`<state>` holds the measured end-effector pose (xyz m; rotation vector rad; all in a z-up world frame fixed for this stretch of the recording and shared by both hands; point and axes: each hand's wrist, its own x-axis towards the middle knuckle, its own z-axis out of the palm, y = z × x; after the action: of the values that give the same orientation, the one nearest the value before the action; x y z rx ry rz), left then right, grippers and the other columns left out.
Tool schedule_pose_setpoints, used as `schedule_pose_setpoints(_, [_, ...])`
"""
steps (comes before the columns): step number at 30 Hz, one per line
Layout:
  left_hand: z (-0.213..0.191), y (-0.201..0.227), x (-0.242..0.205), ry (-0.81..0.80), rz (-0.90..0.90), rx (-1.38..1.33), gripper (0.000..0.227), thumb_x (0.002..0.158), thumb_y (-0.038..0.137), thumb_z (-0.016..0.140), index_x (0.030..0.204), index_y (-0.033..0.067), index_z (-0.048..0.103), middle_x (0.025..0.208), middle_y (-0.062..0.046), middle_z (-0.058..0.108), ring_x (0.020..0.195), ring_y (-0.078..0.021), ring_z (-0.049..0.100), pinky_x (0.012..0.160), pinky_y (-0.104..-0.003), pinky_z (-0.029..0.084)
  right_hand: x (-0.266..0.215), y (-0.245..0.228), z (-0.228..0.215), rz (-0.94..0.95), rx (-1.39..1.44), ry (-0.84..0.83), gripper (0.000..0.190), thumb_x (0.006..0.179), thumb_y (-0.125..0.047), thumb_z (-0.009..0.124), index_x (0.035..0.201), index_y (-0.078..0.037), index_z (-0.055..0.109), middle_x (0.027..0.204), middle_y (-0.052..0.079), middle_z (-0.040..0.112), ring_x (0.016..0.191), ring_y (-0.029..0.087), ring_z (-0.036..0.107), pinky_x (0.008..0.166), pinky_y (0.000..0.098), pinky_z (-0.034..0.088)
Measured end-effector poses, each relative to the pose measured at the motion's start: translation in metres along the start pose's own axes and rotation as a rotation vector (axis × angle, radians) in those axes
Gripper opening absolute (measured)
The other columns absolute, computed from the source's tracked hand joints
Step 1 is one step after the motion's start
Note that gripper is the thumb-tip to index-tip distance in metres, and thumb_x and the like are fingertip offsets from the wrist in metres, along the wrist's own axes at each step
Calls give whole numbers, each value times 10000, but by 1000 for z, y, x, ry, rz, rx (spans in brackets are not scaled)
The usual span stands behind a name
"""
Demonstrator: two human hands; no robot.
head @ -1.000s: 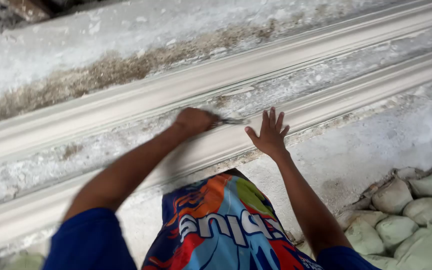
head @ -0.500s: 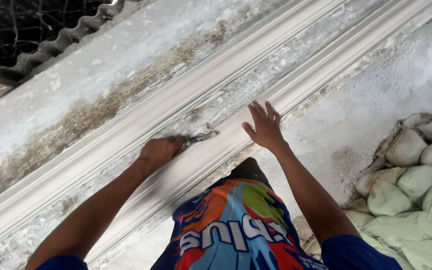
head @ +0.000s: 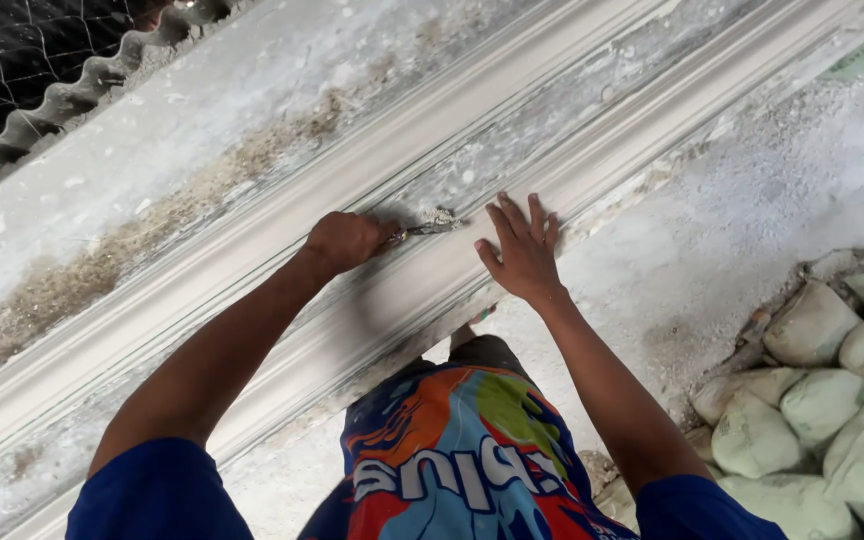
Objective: Smoothing and shaping plaster crown molding using a metal scraper tool.
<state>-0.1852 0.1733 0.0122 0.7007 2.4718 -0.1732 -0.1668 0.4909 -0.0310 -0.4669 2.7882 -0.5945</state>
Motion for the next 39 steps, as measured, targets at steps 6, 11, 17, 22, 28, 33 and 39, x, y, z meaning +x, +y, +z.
schedule_pose_setpoints(6, [-23, 31, -33, -45, -135, -81, 395, 1067, 373, 369, 1309, 181, 615, 1089, -99, 726, 941, -354, 754, 764, -543, 618, 12, 20, 2, -100, -91, 10, 623, 1032, -547, 442, 1582, -267, 352, 1669, 28, 233, 1531, 434, 85, 1124, 725, 131])
schedule_pose_setpoints(11, [76, -2, -104, 1, -202, -82, 414, 1074, 477, 352, 1435, 305, 463, 1078, -112, 662, 966, -371, 735, 734, -545, 636, 14, 20, 2, -71, -43, -87, 666, 1018, -559, 421, 1604, -268, 299, 1686, 52, 197, 1536, 472, 46, 1110, 796, 79])
schedule_pose_setpoints(17, [163, -31, -229, 50, -335, 8, 378, 1065, 509, 322, 1422, 435, 422, 993, -46, 638, 947, -295, 738, 735, -440, 654, 15, 17, -3, 3, -83, -151, 693, 1003, -578, 396, 1622, -292, 273, 1710, 31, 178, 1562, 446, 36, 1151, 780, 54])
schedule_pose_setpoints(22, [194, -41, -282, 53, -397, 23, 393, 1057, 520, 297, 1434, 479, 402, 946, -11, 615, 907, -257, 742, 738, -411, 666, 15, 14, -6, 33, -79, -211, 697, 1013, -587, 353, 1634, -298, 225, 1725, 30, 116, 1568, 435, -22, 1172, 765, 11])
schedule_pose_setpoints(28, [112, -1, -147, 264, -282, 4, 312, 1079, 535, 336, 1341, 444, 478, 1027, -43, 673, 886, -291, 751, 640, -498, 642, 13, 8, -8, 54, -85, -188, 705, 1016, -590, 328, 1637, -283, 198, 1722, 48, 92, 1564, 446, -50, 1177, 764, -7])
schedule_pose_setpoints(33, [86, 12, -5, 244, -179, -86, 323, 1055, 316, 468, 1368, 389, 499, 1153, -111, 677, 938, -372, 735, 662, -582, 596, 11, 11, -12, -7, -147, -162, 685, 1037, -585, 356, 1639, -279, 238, 1718, 59, 151, 1563, 452, 53, 1177, 763, 98])
schedule_pose_setpoints(39, [55, 8, -74, 46, -208, -157, 354, 1040, 319, 468, 1388, 376, 505, 1184, -97, 681, 995, -368, 736, 726, -590, 609, 6, 22, -21, 68, -110, -209, 733, 1003, -587, 408, 1651, -320, 192, 1736, 20, 123, 1586, 398, 53, 1224, 668, 145])
